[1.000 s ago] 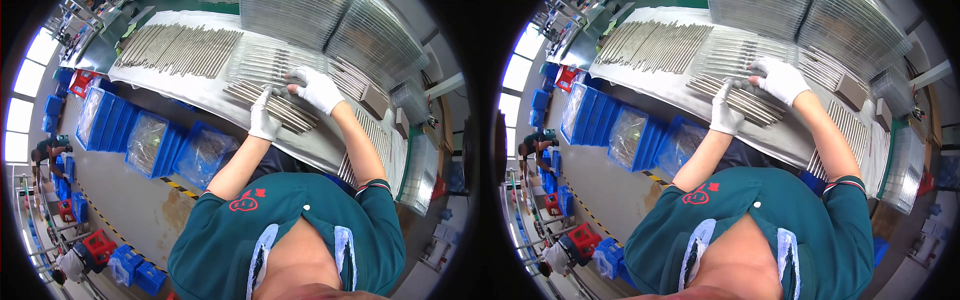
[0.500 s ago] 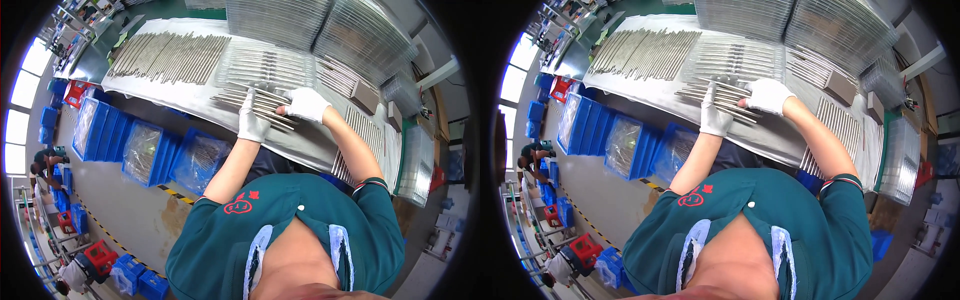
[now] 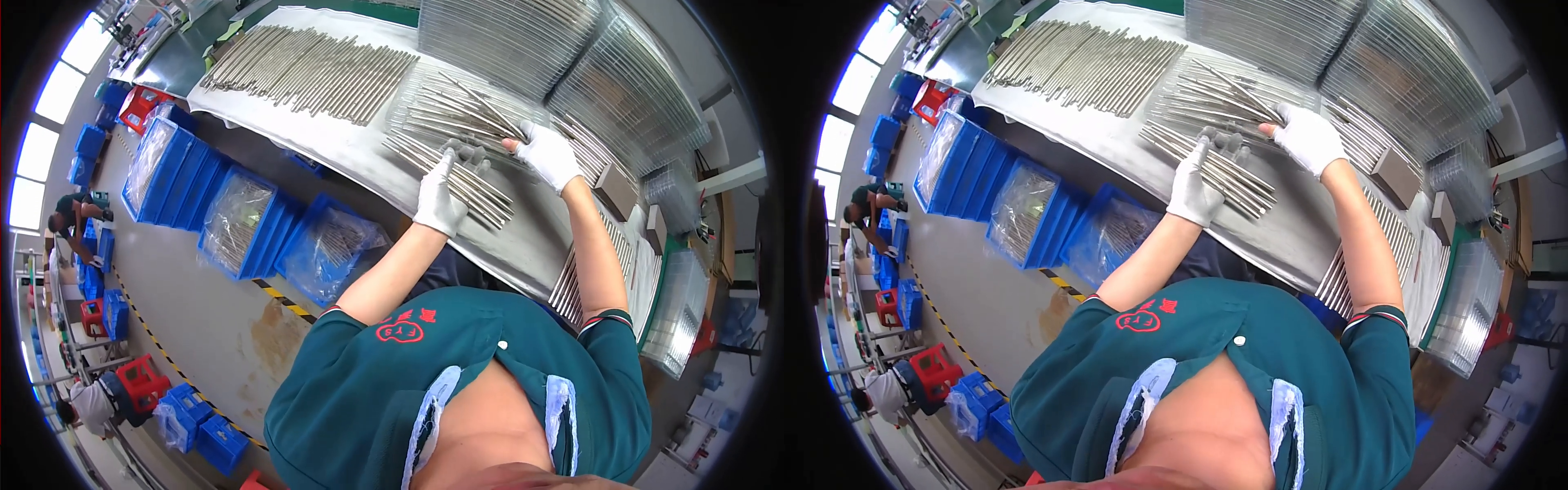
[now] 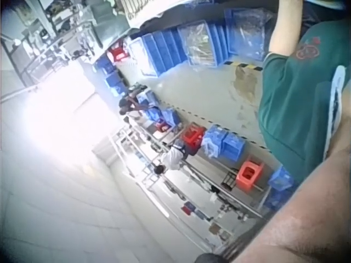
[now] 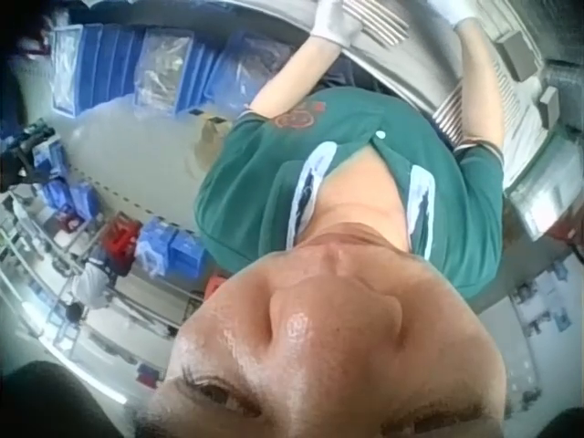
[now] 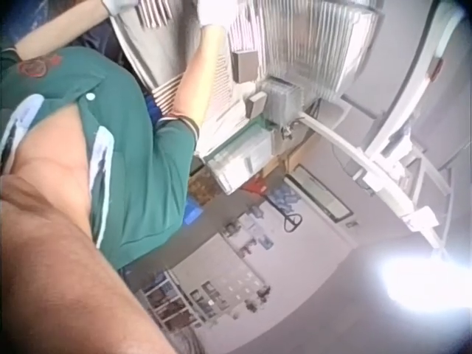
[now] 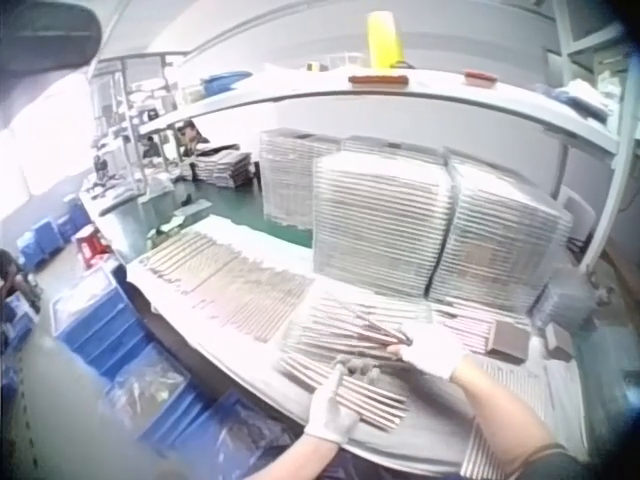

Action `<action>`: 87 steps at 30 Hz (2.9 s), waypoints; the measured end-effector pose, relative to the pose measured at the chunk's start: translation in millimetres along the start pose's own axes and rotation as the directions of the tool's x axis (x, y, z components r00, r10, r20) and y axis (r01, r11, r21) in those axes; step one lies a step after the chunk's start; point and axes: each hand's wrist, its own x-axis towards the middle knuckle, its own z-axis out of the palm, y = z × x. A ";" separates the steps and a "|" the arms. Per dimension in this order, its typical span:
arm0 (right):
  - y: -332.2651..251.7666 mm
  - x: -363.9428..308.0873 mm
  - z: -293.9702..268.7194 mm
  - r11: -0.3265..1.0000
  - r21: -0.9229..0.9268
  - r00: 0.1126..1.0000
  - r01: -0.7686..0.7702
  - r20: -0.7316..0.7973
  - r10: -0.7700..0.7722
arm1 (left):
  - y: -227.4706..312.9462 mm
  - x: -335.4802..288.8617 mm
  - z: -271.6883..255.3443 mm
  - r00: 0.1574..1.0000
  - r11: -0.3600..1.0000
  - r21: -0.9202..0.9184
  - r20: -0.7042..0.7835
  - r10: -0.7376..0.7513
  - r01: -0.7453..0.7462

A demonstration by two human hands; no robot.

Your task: Organizing and placing metal rods into individual slots in plastic trays for manufacturing.

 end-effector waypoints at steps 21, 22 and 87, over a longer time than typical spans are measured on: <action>-2.8 9.3 8.8 0.997 -0.080 0.988 0.022 -0.154 -0.034 | 1.9 -2.2 0.6 0.999 0.999 -0.029 -0.041 -0.017 0.016; -0.1 10.2 10.0 0.997 -0.068 0.986 0.022 -0.165 -0.033 | 1.8 -2.0 0.6 0.999 0.999 -0.029 -0.040 -0.017 0.016; 26.1 59.5 14.6 0.979 -0.194 0.995 0.063 -0.065 -0.077 | 4.8 -4.0 10.0 0.998 0.999 -0.002 0.030 -0.046 0.046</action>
